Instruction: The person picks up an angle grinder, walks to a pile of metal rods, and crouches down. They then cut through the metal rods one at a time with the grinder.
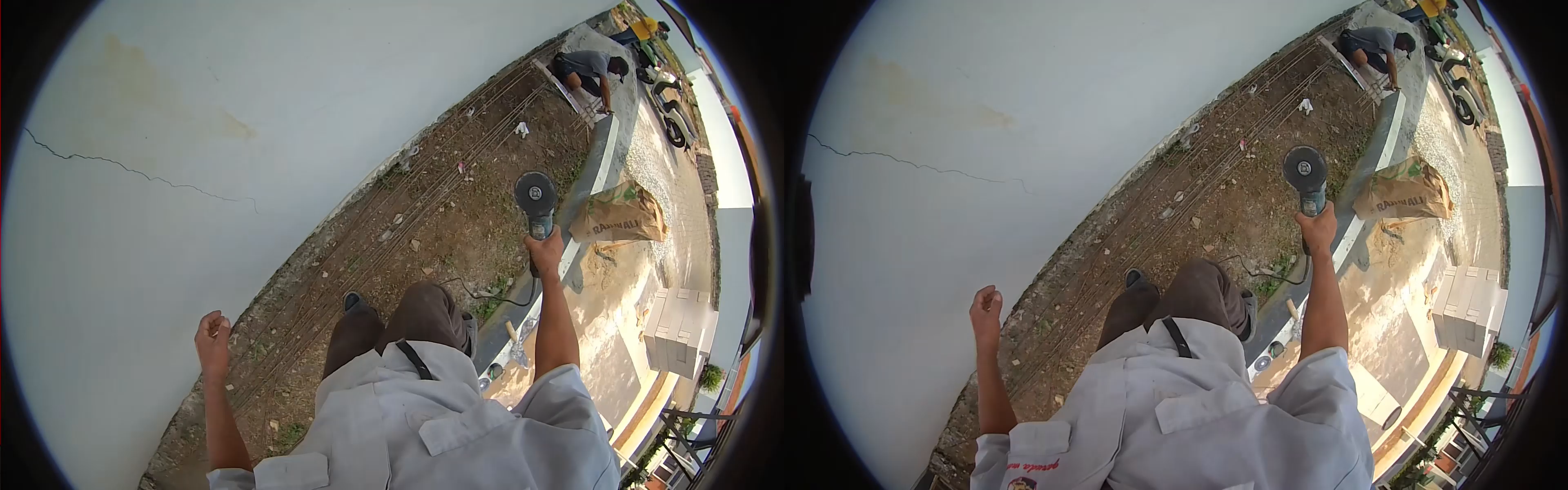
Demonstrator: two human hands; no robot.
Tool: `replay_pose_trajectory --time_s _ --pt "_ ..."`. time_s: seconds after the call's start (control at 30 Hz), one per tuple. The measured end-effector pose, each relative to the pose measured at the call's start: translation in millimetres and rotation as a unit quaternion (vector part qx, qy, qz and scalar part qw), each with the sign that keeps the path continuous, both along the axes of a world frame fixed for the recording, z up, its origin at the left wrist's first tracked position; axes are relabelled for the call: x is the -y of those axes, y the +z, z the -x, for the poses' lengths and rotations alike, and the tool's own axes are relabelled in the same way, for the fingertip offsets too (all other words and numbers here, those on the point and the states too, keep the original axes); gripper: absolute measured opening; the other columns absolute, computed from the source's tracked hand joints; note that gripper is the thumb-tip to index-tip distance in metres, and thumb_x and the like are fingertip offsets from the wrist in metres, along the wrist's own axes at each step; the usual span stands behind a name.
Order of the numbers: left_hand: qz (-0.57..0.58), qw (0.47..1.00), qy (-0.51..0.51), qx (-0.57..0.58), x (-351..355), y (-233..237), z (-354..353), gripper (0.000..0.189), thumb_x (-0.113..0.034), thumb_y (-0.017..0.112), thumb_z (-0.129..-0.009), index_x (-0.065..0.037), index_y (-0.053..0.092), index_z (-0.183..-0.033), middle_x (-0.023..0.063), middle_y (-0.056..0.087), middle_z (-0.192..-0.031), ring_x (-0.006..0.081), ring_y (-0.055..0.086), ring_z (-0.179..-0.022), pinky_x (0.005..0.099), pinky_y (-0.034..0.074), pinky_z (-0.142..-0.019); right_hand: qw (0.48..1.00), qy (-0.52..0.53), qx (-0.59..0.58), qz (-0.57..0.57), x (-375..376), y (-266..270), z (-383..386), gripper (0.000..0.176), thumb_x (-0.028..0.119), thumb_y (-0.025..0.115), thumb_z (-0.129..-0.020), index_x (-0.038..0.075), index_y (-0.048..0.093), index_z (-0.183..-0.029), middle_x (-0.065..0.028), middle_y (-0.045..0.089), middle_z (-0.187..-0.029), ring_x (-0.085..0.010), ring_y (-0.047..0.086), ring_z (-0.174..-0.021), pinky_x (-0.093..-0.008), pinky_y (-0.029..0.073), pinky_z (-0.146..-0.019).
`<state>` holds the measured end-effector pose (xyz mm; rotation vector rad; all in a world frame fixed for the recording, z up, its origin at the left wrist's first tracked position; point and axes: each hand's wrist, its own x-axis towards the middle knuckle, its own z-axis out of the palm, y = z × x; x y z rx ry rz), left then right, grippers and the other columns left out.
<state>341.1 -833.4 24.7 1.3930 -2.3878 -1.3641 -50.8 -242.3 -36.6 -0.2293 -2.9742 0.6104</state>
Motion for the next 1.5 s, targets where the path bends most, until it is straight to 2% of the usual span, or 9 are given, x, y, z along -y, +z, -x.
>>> replay_pose_trajectory --time_s 0.17,0.37,0.43,0.63,0.77,0.87,1.0,1.37,1.5 --pt "0.125 0.984 -0.091 -0.091 -7.7 22.5 41.0 0.030 -0.014 0.062 -0.091 0.002 0.059 -0.116 0.0145 0.062 -0.109 0.0221 0.061 -0.097 0.0355 0.050 -0.084 0.999 0.002 0.011 -0.048 -23.6 63.8 -16.4 0.052 0.025 0.077 -0.063 0.001 0.052 -0.102 -0.0238 0.066 -0.089 -0.0437 0.064 -0.088 -0.0491 0.049 -0.075" --pt "0.361 0.847 -0.261 -0.290 -42.6 82.8 118.3 0.030 -0.006 0.062 -0.086 0.000 0.058 -0.115 0.0184 0.057 -0.121 0.0358 0.055 -0.112 0.0457 0.048 -0.092 0.968 0.080 0.032 -0.235 -71.7 163.9 1.7 0.051 0.018 0.075 -0.065 0.008 0.051 -0.109 -0.0186 0.063 -0.100 -0.0414 0.062 -0.092 -0.0498 0.051 -0.077" --pt "0.521 0.743 -0.267 -0.323 -46.7 112.0 143.0 0.040 0.001 0.059 -0.087 0.000 0.051 -0.126 0.0213 0.049 -0.133 0.0400 0.043 -0.131 0.0534 0.040 -0.105 0.949 0.140 -0.020 -0.281 -91.7 185.3 16.4 0.051 0.012 0.073 -0.066 0.009 0.050 -0.111 -0.0172 0.062 -0.101 -0.0405 0.062 -0.093 -0.0495 0.051 -0.076" --pt "0.639 0.704 -0.143 -0.277 -32.7 139.1 199.2 0.065 -0.015 0.065 -0.087 -0.001 0.036 -0.144 0.0238 0.023 -0.154 0.0417 0.013 -0.146 0.0597 0.009 -0.116 0.937 0.135 0.003 -0.323 -135.7 184.6 76.7 0.050 0.009 0.073 -0.067 0.009 0.052 -0.113 -0.0194 0.064 -0.100 -0.0415 0.063 -0.091 -0.0496 0.051 -0.074" --pt "0.725 0.675 -0.064 -0.126 -13.3 118.0 211.6 0.083 -0.033 0.068 -0.089 -0.005 0.023 -0.153 0.0197 -0.003 -0.161 0.0363 -0.014 -0.148 0.0555 -0.009 -0.116 0.962 0.099 0.033 -0.252 -141.9 138.5 110.4 0.054 0.016 0.076 -0.066 0.007 0.052 -0.114 -0.0208 0.066 -0.097 -0.0412 0.065 -0.088 -0.0484 0.051 -0.074" --pt "0.759 0.640 -0.070 -0.093 -3.0 117.2 216.8 0.092 -0.040 0.067 -0.089 -0.009 0.011 -0.156 0.0170 -0.014 -0.161 0.0344 -0.024 -0.146 0.0571 -0.014 -0.113 0.996 0.075 0.032 -0.039 -150.9 81.7 127.9 0.046 0.018 0.078 -0.065 0.000 0.059 -0.103 -0.0178 0.066 -0.088 -0.0325 0.066 -0.080 -0.0417 0.050 -0.072" --pt "0.766 0.639 -0.066 -0.033 0.5 116.2 209.0 0.096 -0.046 0.064 -0.090 -0.012 0.004 -0.156 0.0170 -0.020 -0.160 0.0364 -0.026 -0.145 0.0620 -0.014 -0.111 0.980 0.038 0.121 0.154 -134.1 38.8 135.8 0.038 0.015 0.079 -0.066 -0.001 0.060 -0.094 -0.0053 0.063 -0.078 -0.0129 0.055 -0.064 -0.0302 0.046 -0.061" --pt "0.764 0.645 -0.024 0.019 5.8 109.4 201.5 0.098 -0.055 0.060 -0.091 -0.019 -0.003 -0.156 0.0175 -0.025 -0.158 0.0395 -0.026 -0.144 0.0712 -0.002 -0.108 0.940 -0.007 0.222 0.257 -136.1 -1.1 134.1 0.031 0.010 0.078 -0.069 0.000 0.061 -0.093 -0.0037 0.062 -0.077 -0.0116 0.055 -0.062 -0.0288 0.045 -0.058" --pt "0.765 0.643 0.000 0.036 -7.1 108.5 201.6 0.096 -0.051 0.062 -0.091 -0.016 0.001 -0.157 0.0184 -0.019 -0.159 0.0393 -0.021 -0.146 0.0707 0.003 -0.110 0.863 -0.070 0.226 0.447 -135.9 -4.0 129.1 0.033 0.010 0.075 -0.072 0.001 0.059 -0.100 -0.0038 0.061 -0.082 -0.0120 0.057 -0.068 -0.0279 0.047 -0.062"
